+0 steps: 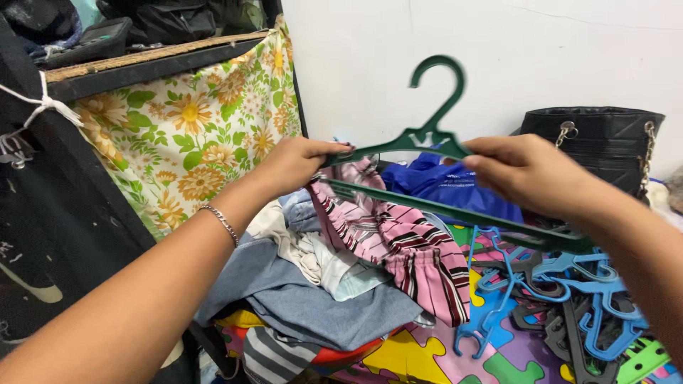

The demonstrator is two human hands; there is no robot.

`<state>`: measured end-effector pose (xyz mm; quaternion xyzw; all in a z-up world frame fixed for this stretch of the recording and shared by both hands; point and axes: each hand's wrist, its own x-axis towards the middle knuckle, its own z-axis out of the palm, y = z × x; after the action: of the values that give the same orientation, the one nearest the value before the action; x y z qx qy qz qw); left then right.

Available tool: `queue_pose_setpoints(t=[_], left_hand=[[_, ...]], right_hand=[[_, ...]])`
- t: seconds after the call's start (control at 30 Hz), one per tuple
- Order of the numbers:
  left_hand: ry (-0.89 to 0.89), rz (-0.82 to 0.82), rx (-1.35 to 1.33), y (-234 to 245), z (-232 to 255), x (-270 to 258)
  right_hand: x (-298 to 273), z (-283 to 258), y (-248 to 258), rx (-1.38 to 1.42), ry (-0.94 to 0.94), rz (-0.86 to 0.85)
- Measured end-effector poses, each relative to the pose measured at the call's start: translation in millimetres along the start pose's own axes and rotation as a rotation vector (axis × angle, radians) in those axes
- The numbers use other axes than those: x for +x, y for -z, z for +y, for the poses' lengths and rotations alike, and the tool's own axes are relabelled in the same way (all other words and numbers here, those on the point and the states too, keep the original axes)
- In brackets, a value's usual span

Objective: The person picks up several pairs of shorts from a pile on a table, places each pair onto a plastic hanger, and hangs them on a clothesline. The items handled include a pink striped pair, a blue floral pair, and a light blue patterned pair.

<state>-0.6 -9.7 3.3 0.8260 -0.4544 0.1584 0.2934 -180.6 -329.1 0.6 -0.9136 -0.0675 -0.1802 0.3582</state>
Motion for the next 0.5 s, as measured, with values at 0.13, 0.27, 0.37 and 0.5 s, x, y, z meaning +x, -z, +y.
queue_pose_setpoints(t=[0.13, 0.27, 0.37, 0.5], left_hand=[[0.017, -0.069, 0.083, -8, 7, 22], [-0.257, -0.201, -0.127, -23, 20, 56], [-0.276, -0.303, -0.037, -50, 45, 78], [-0.529, -0.116, -0.051, -94, 79, 96]], right_hand=[[4, -6, -10, 0.094, -0.069, -0.025], [-8, 8, 14, 0.052, -0.103, 0.116], [-30, 24, 25, 0.047, -0.002, 0.240], [-93, 54, 0, -0.635, 0.333, 1.002]])
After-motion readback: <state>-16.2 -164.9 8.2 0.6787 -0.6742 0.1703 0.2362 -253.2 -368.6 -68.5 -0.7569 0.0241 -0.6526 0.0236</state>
